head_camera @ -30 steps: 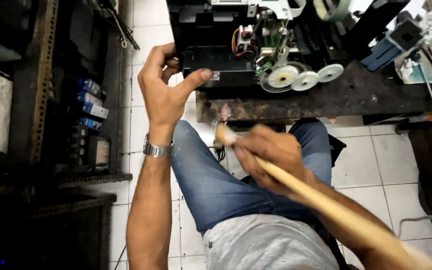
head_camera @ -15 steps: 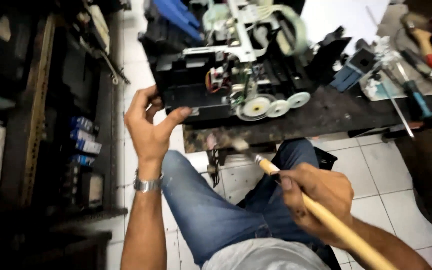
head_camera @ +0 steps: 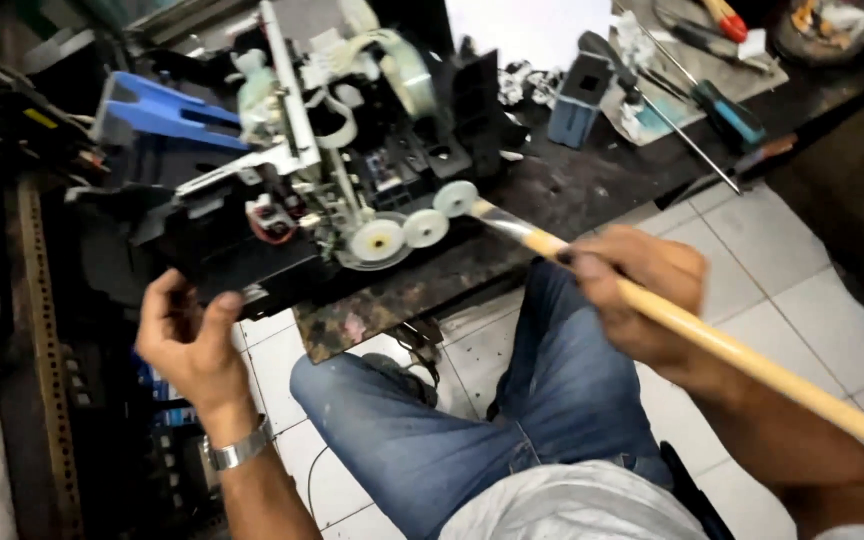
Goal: Cleaning and reassembling internal printer components using a brush and manual manipulation of gears.
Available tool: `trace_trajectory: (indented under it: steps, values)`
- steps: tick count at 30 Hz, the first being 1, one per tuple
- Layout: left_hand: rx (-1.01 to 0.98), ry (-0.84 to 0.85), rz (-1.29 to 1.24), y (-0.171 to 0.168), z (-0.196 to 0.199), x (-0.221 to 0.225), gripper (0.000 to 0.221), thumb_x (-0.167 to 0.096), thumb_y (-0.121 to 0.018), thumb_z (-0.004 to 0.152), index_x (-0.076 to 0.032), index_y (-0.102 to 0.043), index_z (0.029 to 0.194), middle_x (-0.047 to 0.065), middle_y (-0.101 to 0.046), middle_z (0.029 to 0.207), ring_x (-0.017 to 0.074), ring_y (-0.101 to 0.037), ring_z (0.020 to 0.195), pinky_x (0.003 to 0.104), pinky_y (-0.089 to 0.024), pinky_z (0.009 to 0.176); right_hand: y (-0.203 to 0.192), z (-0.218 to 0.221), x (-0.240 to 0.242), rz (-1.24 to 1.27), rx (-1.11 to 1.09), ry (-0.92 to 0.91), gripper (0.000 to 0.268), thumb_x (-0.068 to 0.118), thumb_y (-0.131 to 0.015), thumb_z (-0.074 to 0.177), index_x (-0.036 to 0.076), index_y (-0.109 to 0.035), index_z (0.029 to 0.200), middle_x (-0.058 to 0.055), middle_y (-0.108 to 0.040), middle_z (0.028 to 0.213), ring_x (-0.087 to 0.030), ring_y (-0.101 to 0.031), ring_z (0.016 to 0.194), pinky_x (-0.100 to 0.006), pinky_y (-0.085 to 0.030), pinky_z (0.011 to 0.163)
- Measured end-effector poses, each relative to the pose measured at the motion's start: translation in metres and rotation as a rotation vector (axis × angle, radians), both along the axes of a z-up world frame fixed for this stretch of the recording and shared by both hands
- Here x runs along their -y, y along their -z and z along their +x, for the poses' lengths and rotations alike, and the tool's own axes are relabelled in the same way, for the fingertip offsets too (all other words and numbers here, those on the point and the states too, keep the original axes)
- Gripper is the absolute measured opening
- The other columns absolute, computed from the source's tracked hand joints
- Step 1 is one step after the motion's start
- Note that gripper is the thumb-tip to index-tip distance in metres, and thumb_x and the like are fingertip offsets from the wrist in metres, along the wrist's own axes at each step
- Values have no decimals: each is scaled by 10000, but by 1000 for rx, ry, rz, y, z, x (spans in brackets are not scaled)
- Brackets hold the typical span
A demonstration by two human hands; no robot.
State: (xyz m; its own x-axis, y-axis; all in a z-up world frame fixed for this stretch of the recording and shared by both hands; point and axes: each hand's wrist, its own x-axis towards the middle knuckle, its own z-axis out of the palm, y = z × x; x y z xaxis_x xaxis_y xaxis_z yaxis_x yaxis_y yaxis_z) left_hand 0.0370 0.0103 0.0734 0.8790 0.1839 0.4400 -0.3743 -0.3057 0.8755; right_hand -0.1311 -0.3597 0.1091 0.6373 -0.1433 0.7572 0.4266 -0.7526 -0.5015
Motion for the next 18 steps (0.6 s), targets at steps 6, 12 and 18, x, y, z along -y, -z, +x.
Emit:
trace_trajectory:
  steps: [6,12,18]
  values:
    - [61,-7,-48,-3,5,-1,589,-424,-812,769,-35,-638,1176,-15,-499,936,83,-467,853,226,-378,741,-16,1,-12,-47,161,-236,261,98,-509,992,-20,-643,802,-64,-584,603,-183,-530,450,-317,-423,439]
    - [28,-51,-12,4,10,-6,565,-342,-802,745,-39,-660,1200,6,-542,957,96,-506,875,223,-420,755,8,7,-22,-209,206,-207,148,27,-555,957,5,-699,930,-98,-654,732,-181,-588,544,-292,-474,507]
    - [63,-30,-54,5,14,-1,565,-372,-909,710,-114,-709,1171,-7,-639,975,71,-534,924,226,-431,820,22,9,-51,-56,119,-283,93,44,-733,868,13,-775,944,-119,-644,708,-279,-547,443,-365,-514,452]
